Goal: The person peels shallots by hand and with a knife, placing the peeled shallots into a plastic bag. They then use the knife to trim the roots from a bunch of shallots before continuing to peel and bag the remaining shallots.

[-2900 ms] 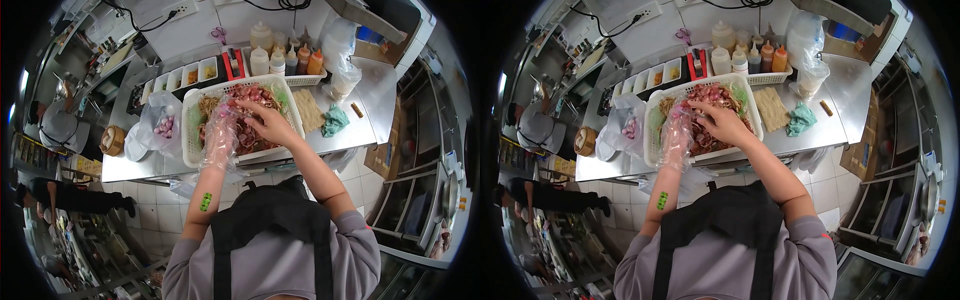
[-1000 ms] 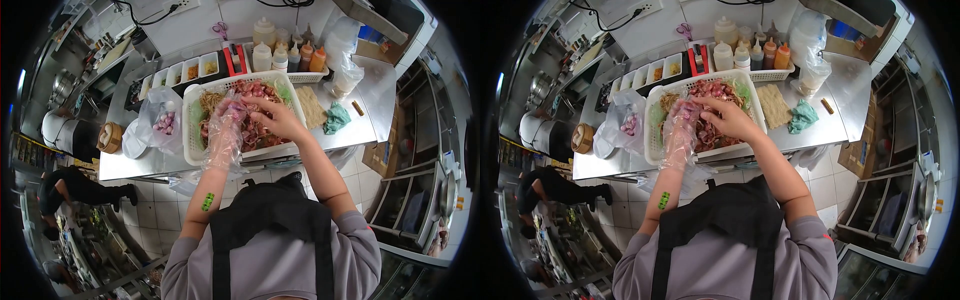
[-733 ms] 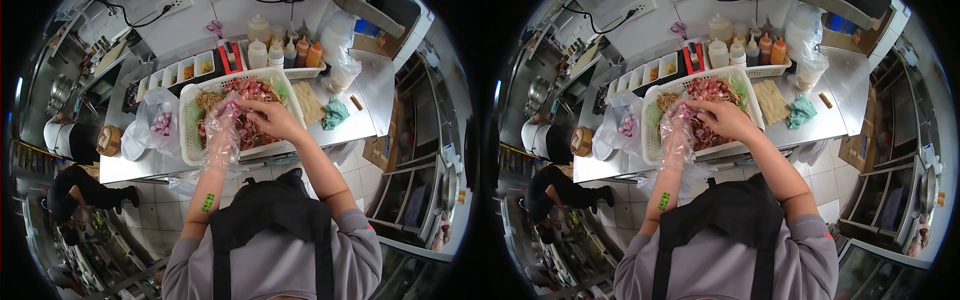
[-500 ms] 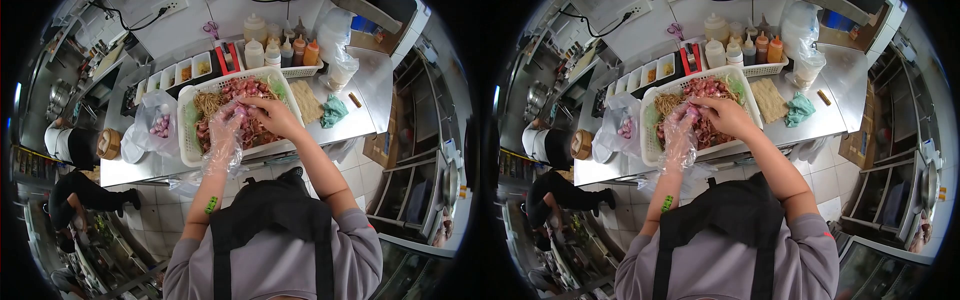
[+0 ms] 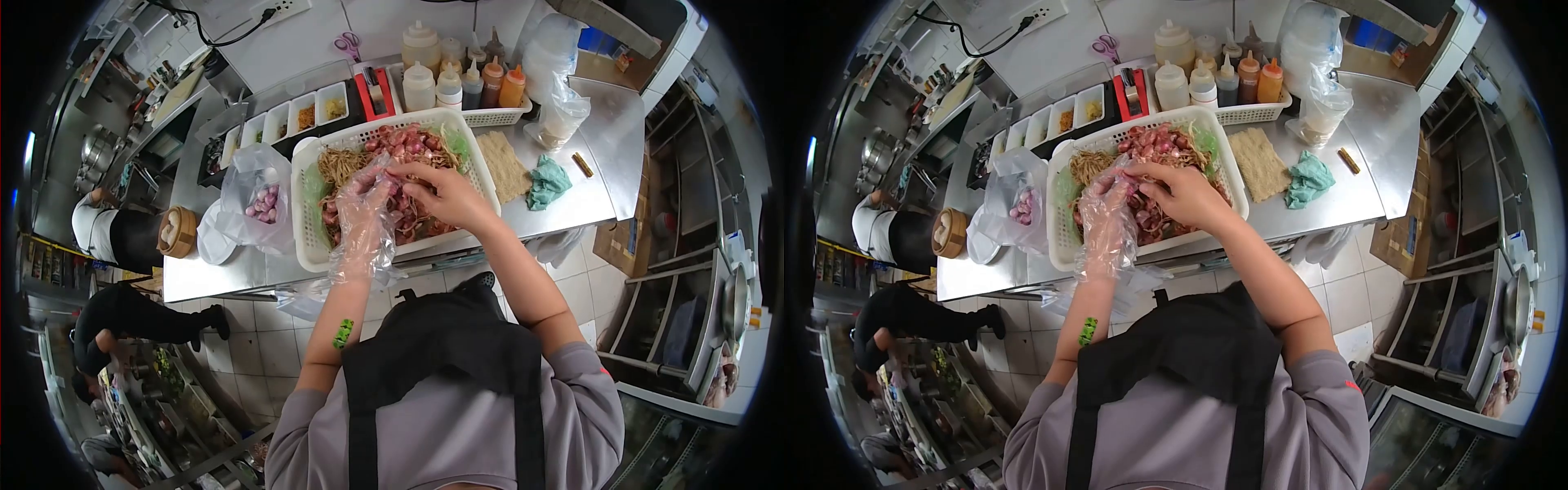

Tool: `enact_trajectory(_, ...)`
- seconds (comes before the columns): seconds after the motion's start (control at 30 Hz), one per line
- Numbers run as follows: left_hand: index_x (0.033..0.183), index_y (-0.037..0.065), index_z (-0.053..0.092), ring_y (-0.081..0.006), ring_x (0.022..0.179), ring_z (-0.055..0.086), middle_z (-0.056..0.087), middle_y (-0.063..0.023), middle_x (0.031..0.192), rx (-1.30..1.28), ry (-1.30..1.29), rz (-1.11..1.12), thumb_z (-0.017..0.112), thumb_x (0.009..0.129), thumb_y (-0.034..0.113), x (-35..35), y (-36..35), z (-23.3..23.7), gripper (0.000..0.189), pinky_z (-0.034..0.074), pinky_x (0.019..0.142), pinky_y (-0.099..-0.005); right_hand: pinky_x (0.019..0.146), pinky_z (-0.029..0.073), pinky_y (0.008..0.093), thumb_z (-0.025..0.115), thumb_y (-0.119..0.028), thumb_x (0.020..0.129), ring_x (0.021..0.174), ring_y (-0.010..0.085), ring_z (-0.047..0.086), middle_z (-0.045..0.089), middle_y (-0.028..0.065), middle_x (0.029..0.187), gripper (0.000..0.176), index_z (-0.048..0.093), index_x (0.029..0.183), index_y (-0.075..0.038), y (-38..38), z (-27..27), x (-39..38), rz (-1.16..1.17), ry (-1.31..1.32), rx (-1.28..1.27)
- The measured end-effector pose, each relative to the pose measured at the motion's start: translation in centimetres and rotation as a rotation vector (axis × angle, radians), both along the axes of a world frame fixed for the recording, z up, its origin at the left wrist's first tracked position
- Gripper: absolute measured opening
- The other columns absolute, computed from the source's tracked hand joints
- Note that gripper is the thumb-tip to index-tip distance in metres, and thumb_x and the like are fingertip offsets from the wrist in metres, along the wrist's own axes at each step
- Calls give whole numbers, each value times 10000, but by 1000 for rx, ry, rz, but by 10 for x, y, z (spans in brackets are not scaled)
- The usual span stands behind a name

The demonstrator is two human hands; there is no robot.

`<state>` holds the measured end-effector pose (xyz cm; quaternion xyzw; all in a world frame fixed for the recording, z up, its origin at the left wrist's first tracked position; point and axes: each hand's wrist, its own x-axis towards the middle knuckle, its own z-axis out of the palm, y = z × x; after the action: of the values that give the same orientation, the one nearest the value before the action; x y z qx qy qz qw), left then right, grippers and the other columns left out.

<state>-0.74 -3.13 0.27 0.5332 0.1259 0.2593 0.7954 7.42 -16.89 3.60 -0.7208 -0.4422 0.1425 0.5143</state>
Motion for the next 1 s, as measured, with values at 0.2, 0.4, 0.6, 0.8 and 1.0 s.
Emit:
enact_trajectory(0.2, 1112, -14, 551, -139, 910, 572, 595, -90, 1040, 4, -45, -12, 653, 806, 68, 1, 2, -2, 333, 491, 778, -266, 864, 439, 297, 560, -148, 908, 969, 180, 585, 629, 68, 1092, 285, 579, 1185, -85, 5, -11, 4, -17, 54, 115)
enact_trajectory(0.4, 1122, 3, 540, -123, 844, 555, 590, -68, 1015, -79, -145, -26, 652, 774, 68, 3, 3, -9, 371, 471, 754, -244, 841, 426, 262, 525, -138, 930, 945, 93, 521, 594, 16, 1044, 284, 571, 1208, -100, 4, -9, 7, 72, 437, 140)
enact_trajectory(0.6, 1171, 31, 515, -121, 889, 551, 580, -54, 1049, -76, -156, -16, 645, 778, 71, 0, 3, -10, 416, 461, 779, -254, 841, 426, 257, 532, -153, 931, 939, 97, 522, 583, 14, 1069, 297, 557, 1220, -85, 7, -7, 9, 41, 341, 145)
enact_trajectory(0.8, 1220, 0, 455, -221, 1020, 570, 529, -132, 1138, -297, -130, -2, 545, 806, -39, -5, -7, 11, 426, 510, 910, -329, 849, 421, 250, 533, -169, 936, 932, 94, 522, 571, 17, 1112, 326, 526, 1251, -85, 6, -8, 14, 29, 217, 169)
enact_trajectory(1.0, 1242, 56, 450, -200, 1014, 576, 535, -113, 1196, -450, -277, -61, 490, 874, 4, 3, 6, -7, 374, 519, 837, -293, 838, 464, 331, 570, -183, 896, 919, 234, 610, 637, 106, 1046, 355, 526, 1245, -141, -2, 8, -2, -12, 94, 55)
